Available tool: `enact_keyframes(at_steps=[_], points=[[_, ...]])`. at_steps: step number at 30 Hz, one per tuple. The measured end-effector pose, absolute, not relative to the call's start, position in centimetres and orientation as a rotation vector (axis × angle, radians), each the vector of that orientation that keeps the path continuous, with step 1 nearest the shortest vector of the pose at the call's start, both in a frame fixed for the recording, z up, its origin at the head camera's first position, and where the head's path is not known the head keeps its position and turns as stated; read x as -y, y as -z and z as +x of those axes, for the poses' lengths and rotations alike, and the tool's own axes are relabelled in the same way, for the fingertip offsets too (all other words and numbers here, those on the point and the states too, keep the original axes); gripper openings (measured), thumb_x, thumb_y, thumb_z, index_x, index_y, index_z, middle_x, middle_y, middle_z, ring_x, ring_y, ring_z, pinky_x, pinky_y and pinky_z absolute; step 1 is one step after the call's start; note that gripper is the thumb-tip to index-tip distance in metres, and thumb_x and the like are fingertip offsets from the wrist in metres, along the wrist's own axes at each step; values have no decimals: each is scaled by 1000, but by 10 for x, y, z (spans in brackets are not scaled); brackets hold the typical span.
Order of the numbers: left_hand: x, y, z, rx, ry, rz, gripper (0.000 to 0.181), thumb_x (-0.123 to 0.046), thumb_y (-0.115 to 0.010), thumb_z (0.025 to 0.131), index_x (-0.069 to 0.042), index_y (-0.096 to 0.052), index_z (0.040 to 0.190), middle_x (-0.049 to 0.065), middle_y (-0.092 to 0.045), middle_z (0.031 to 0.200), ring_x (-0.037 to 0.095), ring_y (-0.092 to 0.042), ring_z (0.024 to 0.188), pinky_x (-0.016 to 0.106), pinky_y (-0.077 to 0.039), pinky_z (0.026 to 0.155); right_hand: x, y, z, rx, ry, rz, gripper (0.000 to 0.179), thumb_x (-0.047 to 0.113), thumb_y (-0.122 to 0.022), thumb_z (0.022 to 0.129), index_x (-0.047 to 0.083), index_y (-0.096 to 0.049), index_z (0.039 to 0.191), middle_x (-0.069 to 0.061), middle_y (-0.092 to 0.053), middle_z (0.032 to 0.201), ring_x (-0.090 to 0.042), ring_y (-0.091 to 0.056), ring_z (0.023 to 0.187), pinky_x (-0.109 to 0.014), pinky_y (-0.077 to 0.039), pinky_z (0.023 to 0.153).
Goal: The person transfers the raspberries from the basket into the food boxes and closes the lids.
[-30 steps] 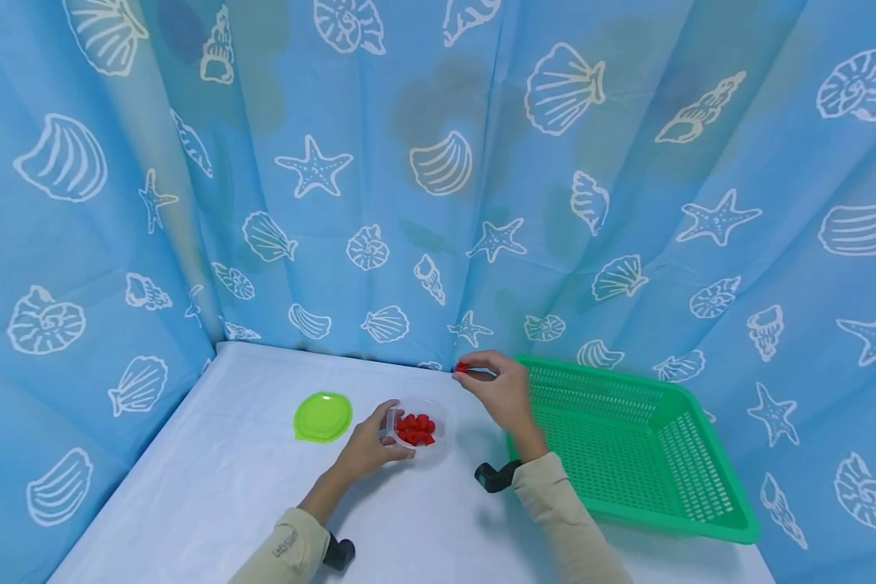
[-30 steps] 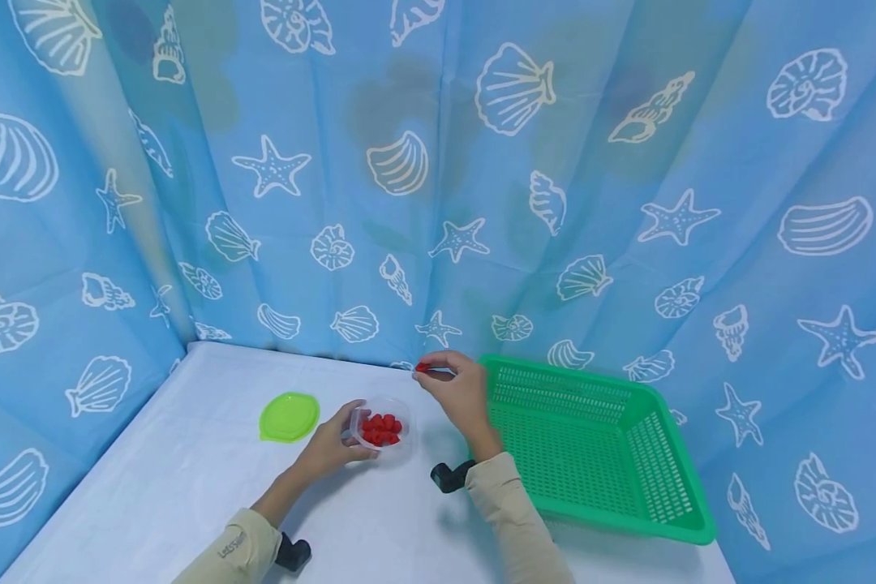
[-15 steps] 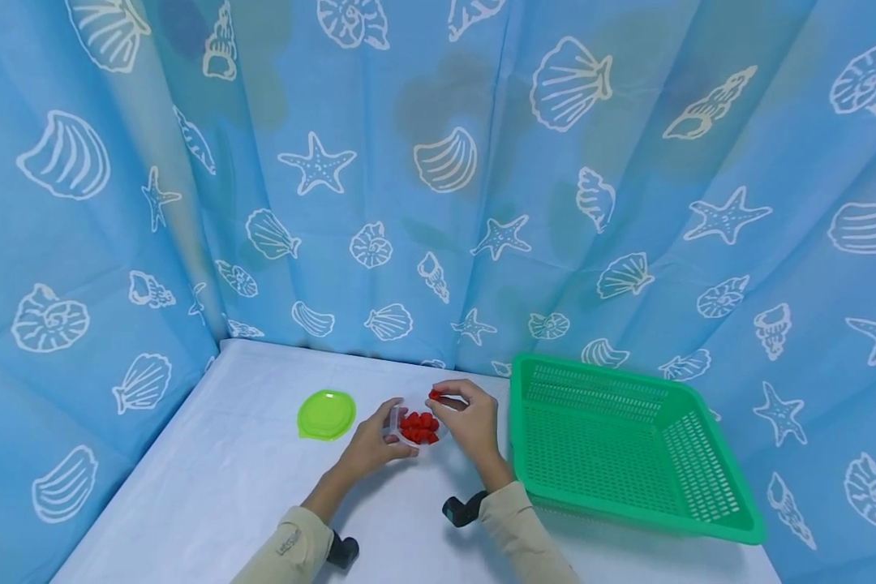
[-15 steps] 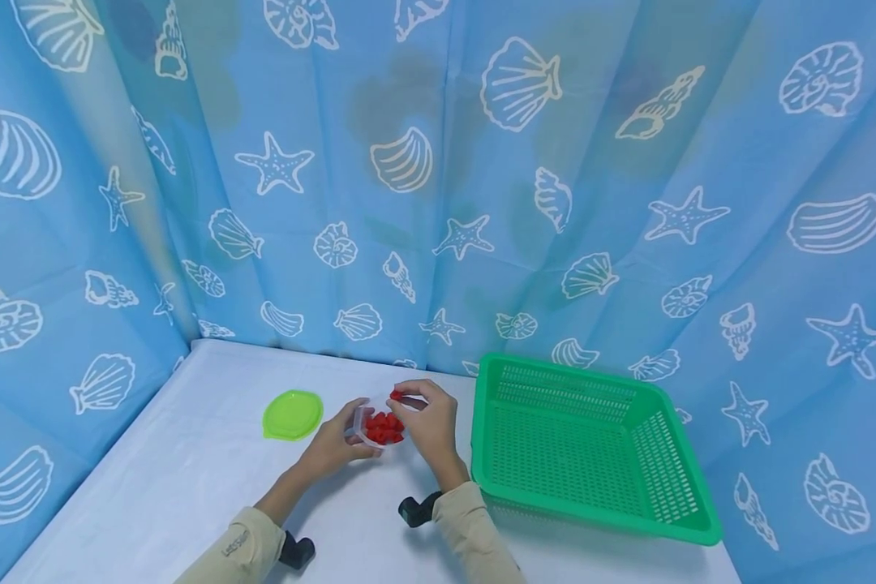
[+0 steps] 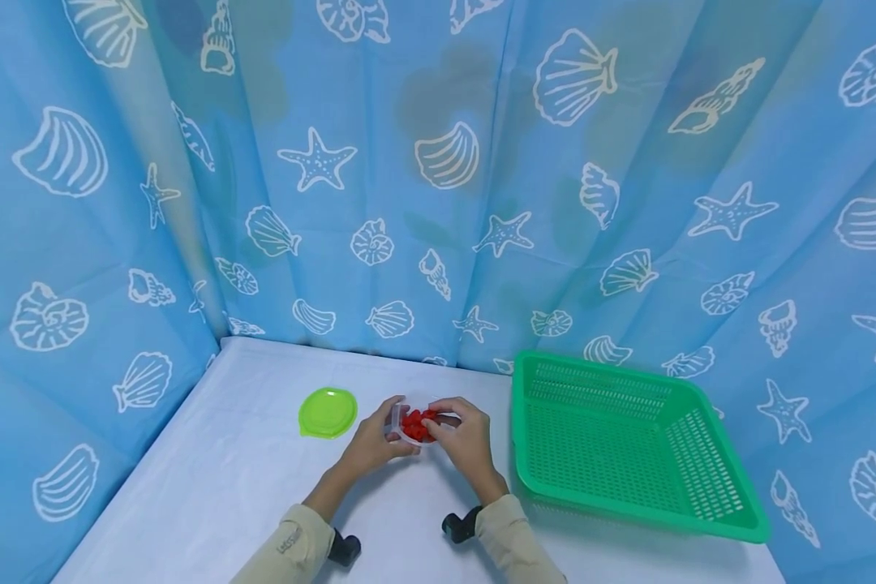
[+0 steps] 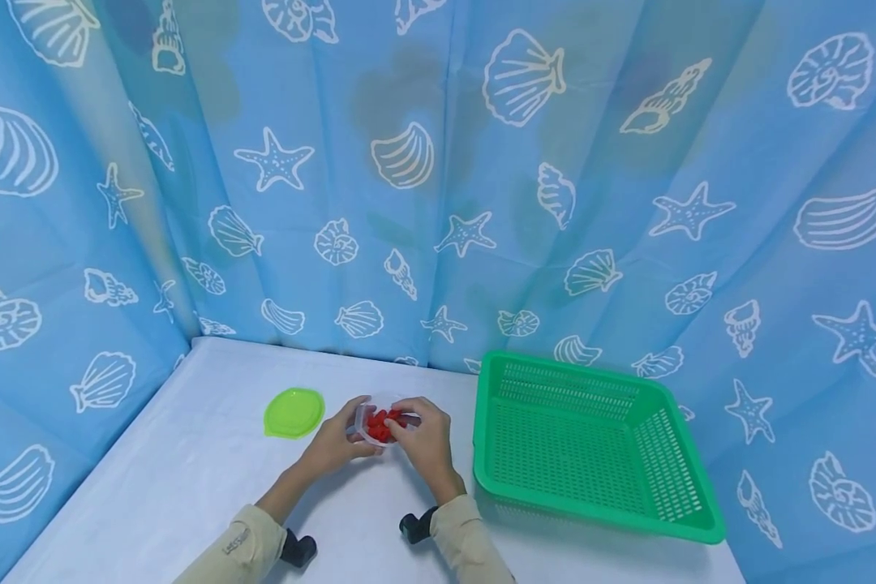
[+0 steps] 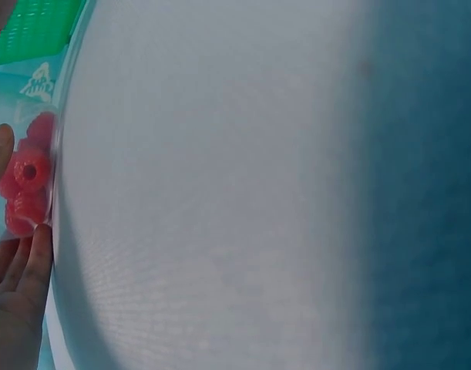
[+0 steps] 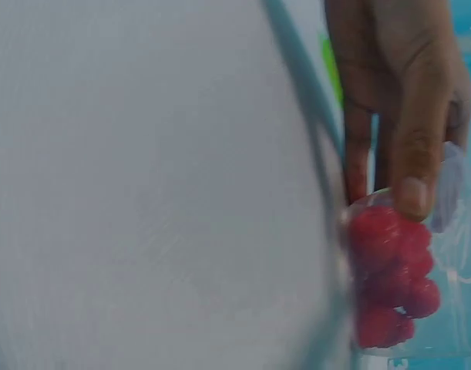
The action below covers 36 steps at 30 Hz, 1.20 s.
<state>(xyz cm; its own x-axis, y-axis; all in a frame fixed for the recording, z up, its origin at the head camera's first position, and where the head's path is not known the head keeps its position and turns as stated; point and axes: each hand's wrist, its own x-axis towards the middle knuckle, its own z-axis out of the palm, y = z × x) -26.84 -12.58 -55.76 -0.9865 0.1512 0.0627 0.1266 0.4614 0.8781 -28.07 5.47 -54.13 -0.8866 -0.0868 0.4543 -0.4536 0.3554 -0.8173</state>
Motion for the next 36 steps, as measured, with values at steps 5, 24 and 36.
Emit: enact_keyframes(at_steps=[5, 24, 36], points=[[128, 558, -268, -2653, -1628, 272, 91, -22, -87, 73, -13, -38, 149, 13, -48, 143, 35, -52, 124, 40, -55, 87, -51, 546, -284, 2340, -1412, 519, 26, 7, -83, 77, 16, -74, 99, 6, -68, 99, -11, -67, 94, -30, -57, 78], [128, 556, -270, -2644, -1598, 239, 92, -21, -87, 73, -14, -37, 149, 12, -49, 142, 33, -51, 125, 39, -55, 88, -43, 541, -287, 2406, -1222, 562, 24, 8, -83, 77, 7, -73, 99, 2, -68, 97, -13, -69, 88, -26, -57, 76], [131, 546, -272, -2629, -1534, 247, 98, -20, -87, 73, -13, -31, 152, 12, -48, 144, 33, -48, 129, 40, -53, 92, -44, 531, -287, 2426, -1327, 461, 23, 7, -83, 77, 14, -73, 97, 2, -68, 98, -16, -69, 90, -35, -58, 76]])
